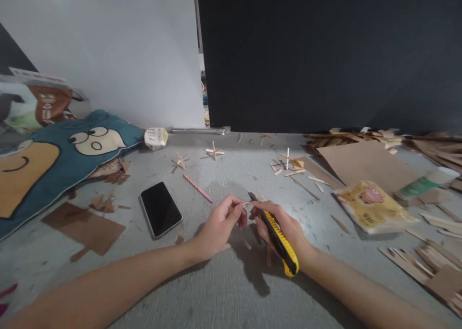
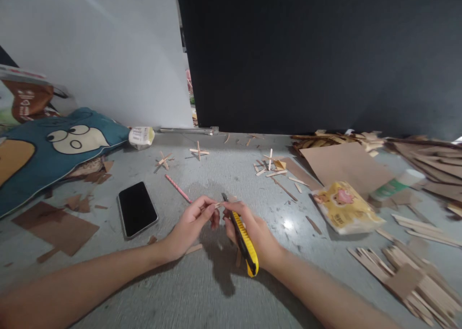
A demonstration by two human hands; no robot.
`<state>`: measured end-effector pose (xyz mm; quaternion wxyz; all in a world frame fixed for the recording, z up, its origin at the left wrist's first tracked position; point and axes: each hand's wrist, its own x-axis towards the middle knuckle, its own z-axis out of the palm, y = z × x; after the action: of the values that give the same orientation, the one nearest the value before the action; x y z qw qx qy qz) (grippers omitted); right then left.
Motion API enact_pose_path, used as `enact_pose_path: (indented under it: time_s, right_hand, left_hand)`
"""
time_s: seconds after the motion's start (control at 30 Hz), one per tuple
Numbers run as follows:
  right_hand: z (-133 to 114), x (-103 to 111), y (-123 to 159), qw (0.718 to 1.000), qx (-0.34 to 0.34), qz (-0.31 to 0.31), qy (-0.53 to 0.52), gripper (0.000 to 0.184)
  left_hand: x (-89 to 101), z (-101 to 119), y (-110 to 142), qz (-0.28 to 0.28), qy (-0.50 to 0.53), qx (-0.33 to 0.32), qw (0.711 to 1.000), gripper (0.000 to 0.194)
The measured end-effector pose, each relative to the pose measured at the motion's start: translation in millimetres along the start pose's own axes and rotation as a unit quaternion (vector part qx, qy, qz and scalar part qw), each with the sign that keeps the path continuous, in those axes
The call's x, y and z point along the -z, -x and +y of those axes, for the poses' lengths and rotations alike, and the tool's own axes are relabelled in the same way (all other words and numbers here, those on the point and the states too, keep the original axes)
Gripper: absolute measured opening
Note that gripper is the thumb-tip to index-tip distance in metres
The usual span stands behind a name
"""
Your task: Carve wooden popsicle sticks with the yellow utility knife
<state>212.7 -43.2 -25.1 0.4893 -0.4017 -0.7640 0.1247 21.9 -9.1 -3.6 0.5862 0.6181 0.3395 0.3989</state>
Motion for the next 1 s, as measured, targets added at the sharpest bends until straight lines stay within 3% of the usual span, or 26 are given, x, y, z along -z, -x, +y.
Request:
enact_pose_path:
  time_s: [0.17,0.57,0.8,0.9,1.0]
  right_hand:
    - [1.3,-1.7,-0.1,1.000,0.011,0.009,-0.009,0.031]
    - [-3.4,2.9,2.0,0.999,-0.034,0.007,-0.010,0.032]
    - [-4.8,6.7,0.7,1.000,0.003,0.021,-0.008,0.034]
    - [-6.3,13.1,1.5,0.995,0.060,0.066,0.047,0.027]
    - [-9.4,17.1,-0.3,0.965,0.122,0.156,0.175,0.017]
  left_hand:
    - [0.9,5.5,-1.2,0.028,-0.005,-0.003,1.000,0.042]
    - [4.4,2.0,-5.3,0.079,-0.031,0.012,0.996,0.045]
    - [3.7,-2.9,-5.6,0.074,0.052,0.011,0.996,0.046]
    - [2.8,-0.5,-4.9,0.091,0.051,0.031,0.994,0.044]
    - [1.6,1.2,-4.0,0.108,0.025,0.052,0.993,0.040]
